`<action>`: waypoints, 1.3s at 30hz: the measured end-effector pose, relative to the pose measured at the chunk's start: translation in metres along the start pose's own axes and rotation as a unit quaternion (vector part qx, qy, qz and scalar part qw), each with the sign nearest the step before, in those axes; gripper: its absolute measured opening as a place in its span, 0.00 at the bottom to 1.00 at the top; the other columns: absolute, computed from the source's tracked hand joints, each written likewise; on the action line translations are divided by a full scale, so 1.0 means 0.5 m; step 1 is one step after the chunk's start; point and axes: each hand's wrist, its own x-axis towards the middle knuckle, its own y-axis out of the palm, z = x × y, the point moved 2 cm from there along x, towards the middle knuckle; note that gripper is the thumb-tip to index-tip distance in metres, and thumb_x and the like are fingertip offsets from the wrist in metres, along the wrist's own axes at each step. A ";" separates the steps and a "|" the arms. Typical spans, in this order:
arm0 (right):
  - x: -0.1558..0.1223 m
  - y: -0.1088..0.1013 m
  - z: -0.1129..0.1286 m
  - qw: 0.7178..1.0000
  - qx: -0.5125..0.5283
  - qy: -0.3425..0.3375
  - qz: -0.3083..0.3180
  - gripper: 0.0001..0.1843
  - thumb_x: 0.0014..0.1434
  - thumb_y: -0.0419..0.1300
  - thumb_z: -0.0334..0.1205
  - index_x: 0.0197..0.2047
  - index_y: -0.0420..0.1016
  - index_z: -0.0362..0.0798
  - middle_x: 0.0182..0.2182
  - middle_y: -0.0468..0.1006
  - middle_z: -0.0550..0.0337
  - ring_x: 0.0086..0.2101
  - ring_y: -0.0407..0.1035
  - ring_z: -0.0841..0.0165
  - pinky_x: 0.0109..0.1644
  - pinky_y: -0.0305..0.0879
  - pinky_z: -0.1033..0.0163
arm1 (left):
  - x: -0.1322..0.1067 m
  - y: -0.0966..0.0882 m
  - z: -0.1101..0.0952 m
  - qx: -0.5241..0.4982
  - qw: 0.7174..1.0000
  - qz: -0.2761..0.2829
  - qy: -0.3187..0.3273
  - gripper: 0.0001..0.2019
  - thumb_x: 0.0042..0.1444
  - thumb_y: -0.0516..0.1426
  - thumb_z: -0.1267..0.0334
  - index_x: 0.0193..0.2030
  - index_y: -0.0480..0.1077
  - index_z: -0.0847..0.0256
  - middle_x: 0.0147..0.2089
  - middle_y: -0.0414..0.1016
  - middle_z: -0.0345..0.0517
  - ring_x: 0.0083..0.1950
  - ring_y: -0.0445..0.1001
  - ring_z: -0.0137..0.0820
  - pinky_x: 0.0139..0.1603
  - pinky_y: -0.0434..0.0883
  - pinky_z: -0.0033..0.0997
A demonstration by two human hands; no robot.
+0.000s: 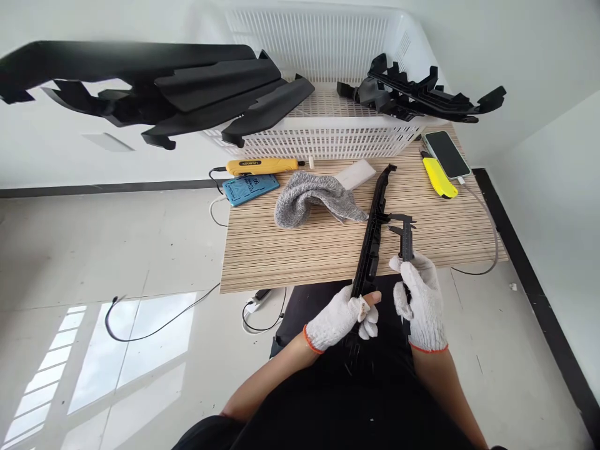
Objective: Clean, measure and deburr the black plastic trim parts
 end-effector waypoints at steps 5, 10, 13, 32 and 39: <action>0.009 0.007 -0.005 0.999 0.006 0.008 -0.039 0.20 0.59 0.70 0.52 0.45 0.67 0.53 0.40 0.82 0.64 0.10 0.57 0.81 0.08 0.49 0.72 | 0.004 -0.002 0.002 -0.005 1.000 -0.001 -0.014 0.28 0.51 0.67 0.38 0.29 0.65 0.62 0.23 0.71 0.41 0.19 0.72 0.26 0.19 0.68 0.24; 0.024 0.024 0.010 0.996 -0.044 0.032 -0.067 0.18 0.60 0.68 0.54 0.40 0.74 0.47 0.35 0.84 0.57 0.12 0.61 0.78 0.10 0.52 0.71 | 0.002 0.001 -0.001 0.008 1.000 0.002 -0.016 0.31 0.51 0.65 0.33 0.26 0.67 0.63 0.22 0.71 0.42 0.19 0.72 0.26 0.19 0.68 0.24; 0.029 0.033 0.018 0.992 -0.074 0.073 -0.072 0.21 0.57 0.69 0.56 0.39 0.76 0.45 0.21 0.78 0.61 0.11 0.62 0.75 0.10 0.53 0.71 | 0.000 0.004 -0.005 0.004 1.000 0.000 -0.018 0.30 0.50 0.66 0.34 0.27 0.66 0.63 0.22 0.71 0.42 0.19 0.72 0.26 0.19 0.68 0.24; 0.023 0.034 0.011 0.995 -0.036 0.053 -0.073 0.27 0.55 0.72 0.59 0.37 0.61 0.52 0.26 0.78 0.69 0.10 0.60 0.77 0.08 0.50 0.72 | 0.003 0.005 -0.007 0.015 1.000 0.008 -0.015 0.30 0.50 0.65 0.34 0.24 0.66 0.62 0.20 0.70 0.43 0.19 0.71 0.27 0.19 0.67 0.25; 0.021 0.041 0.011 0.997 -0.022 0.023 -0.064 0.23 0.56 0.71 0.55 0.42 0.66 0.51 0.29 0.80 0.66 0.11 0.62 0.76 0.08 0.51 0.71 | 0.006 0.005 -0.002 0.008 1.000 0.018 -0.012 0.32 0.51 0.63 0.32 0.24 0.66 0.63 0.20 0.70 0.43 0.18 0.69 0.26 0.19 0.65 0.24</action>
